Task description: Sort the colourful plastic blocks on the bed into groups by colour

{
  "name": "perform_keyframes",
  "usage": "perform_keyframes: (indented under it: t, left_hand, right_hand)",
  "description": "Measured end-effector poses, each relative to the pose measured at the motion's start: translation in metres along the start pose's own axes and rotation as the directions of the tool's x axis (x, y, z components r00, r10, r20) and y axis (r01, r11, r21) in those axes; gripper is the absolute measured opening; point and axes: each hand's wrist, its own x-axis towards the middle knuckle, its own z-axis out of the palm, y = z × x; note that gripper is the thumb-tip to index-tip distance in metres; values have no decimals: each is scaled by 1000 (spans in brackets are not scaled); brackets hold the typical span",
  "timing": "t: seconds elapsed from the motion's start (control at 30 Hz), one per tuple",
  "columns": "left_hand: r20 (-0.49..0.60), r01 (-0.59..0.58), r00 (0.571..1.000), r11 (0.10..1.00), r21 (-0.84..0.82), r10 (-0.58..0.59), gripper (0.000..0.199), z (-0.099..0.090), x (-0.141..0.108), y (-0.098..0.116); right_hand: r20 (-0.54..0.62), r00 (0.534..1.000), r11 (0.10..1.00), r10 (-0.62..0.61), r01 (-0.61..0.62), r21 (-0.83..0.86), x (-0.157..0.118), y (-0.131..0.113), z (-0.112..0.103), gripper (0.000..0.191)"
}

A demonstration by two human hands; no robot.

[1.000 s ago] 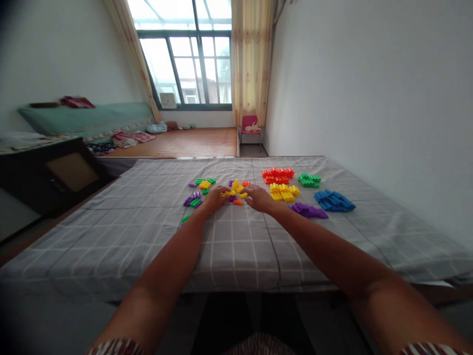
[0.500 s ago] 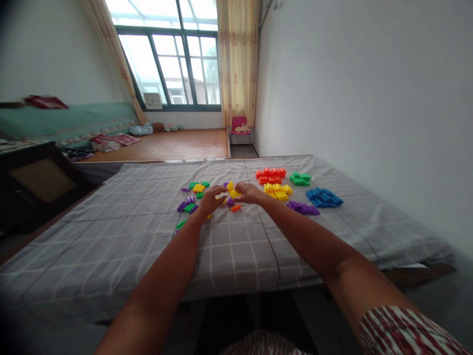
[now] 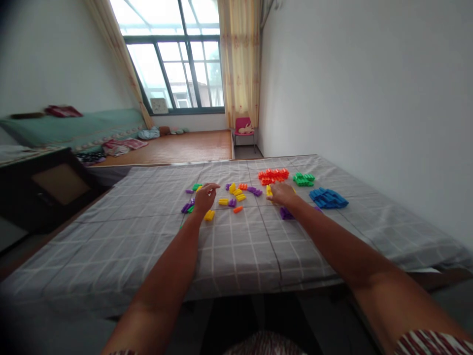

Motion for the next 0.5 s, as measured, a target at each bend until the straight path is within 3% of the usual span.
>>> perform_keyframes:
  t: [0.07,0.17,0.27,0.37,0.5]
  left_hand:
    - [-56,25,998,999,-48,-28,32,-5,6,5]
    - [-137,79,986,988,-134,-98,30,-15,24,10]
    - [-94,125,985,978,-166,-141,28,-30,44,8]
    - [-62,169,982,978,-123,-177,26,-51,46,-12]
    - [-118,313,937,940,-138,-330,26,-77,19,-61]
  right_hand:
    - [-62,997,999,-37,39,31,0,-7,-4,41]
    - [-146,969,963,-200,221,152,5,-32,-11,28]
    - [-217,929,907,-298,347,238,19,-69,-8,25]
    - [-269,923,890,-274,349,294,40,-102,1,37]
    - [-279,937,906,-212,295,303,66,-128,11,45]
